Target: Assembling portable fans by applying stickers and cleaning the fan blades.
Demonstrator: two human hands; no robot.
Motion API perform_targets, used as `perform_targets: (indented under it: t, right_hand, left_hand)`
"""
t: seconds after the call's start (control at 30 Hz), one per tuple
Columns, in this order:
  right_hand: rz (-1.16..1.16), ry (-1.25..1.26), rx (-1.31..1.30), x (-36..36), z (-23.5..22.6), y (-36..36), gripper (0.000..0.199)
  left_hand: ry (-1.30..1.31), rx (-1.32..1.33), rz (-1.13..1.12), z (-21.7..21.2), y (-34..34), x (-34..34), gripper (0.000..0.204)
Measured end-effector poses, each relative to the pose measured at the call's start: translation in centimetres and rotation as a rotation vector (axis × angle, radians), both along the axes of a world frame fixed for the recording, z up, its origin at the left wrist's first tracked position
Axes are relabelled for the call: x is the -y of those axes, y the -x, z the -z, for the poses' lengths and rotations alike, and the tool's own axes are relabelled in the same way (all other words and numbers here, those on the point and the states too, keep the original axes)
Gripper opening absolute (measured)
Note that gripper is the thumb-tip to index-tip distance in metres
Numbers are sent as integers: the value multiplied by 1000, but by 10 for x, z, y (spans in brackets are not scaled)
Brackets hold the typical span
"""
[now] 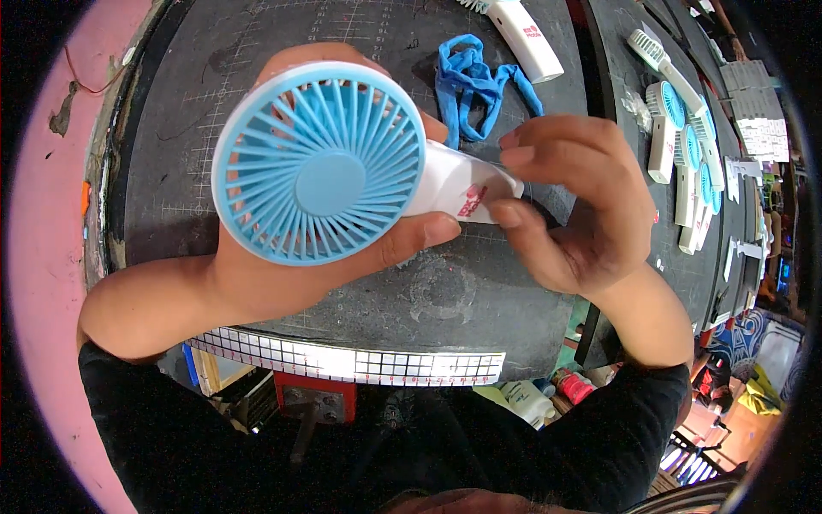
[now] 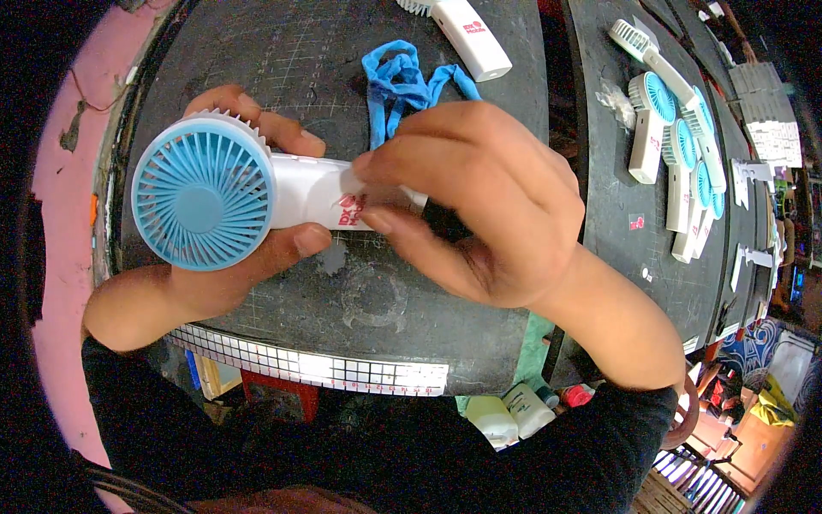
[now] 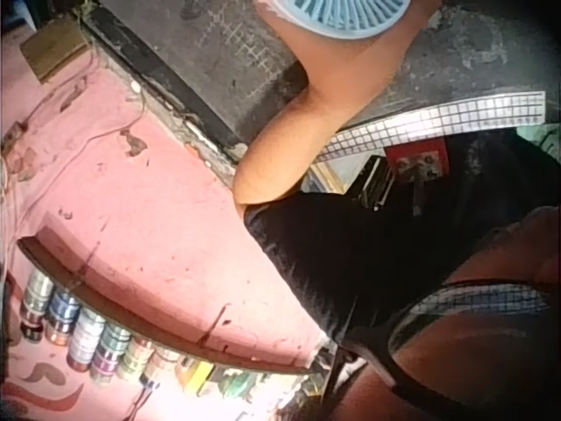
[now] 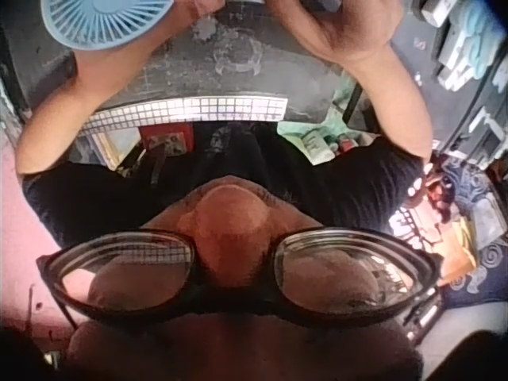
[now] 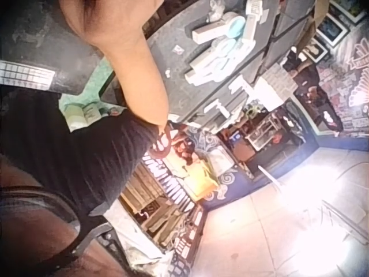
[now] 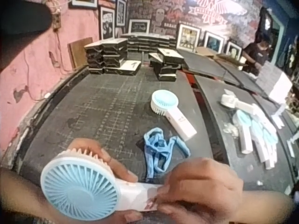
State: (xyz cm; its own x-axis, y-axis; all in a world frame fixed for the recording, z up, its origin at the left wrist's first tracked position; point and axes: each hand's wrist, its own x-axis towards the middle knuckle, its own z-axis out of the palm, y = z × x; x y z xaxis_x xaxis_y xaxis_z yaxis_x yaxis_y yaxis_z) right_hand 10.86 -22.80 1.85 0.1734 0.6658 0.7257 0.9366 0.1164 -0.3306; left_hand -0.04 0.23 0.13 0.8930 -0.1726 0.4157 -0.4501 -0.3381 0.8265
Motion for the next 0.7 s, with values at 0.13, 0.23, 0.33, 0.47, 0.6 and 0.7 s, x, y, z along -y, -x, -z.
perform_targets:
  t: [0.13, 0.23, 0.33, 0.47, 0.6, 0.7]
  right_hand:
    - [-18, 63, 95, 3, -1, -1, 32]
    - [-17, 121, 93, 7, -2, 0, 30]
    - [-6, 149, 96, 7, -5, 1, 28]
    - [10, 131, 113, 5, -4, 3, 26]
    - [14, 133, 106, 6, -6, 5, 24]
    - [9, 154, 113, 7, -7, 4, 23]
  left_hand:
    - [-1, 28, 20, 1, 0, 0, 88]
    - [-16, 45, 15, 1, -1, 1, 87]
    - [-25, 57, 11, 2, -1, 1, 87]
    - [24, 27, 3, 2, 0, 4, 86]
    - [-129, 39, 1, -2, -1, 0, 85]
    - [51, -25, 0, 2, 2, 3, 85]
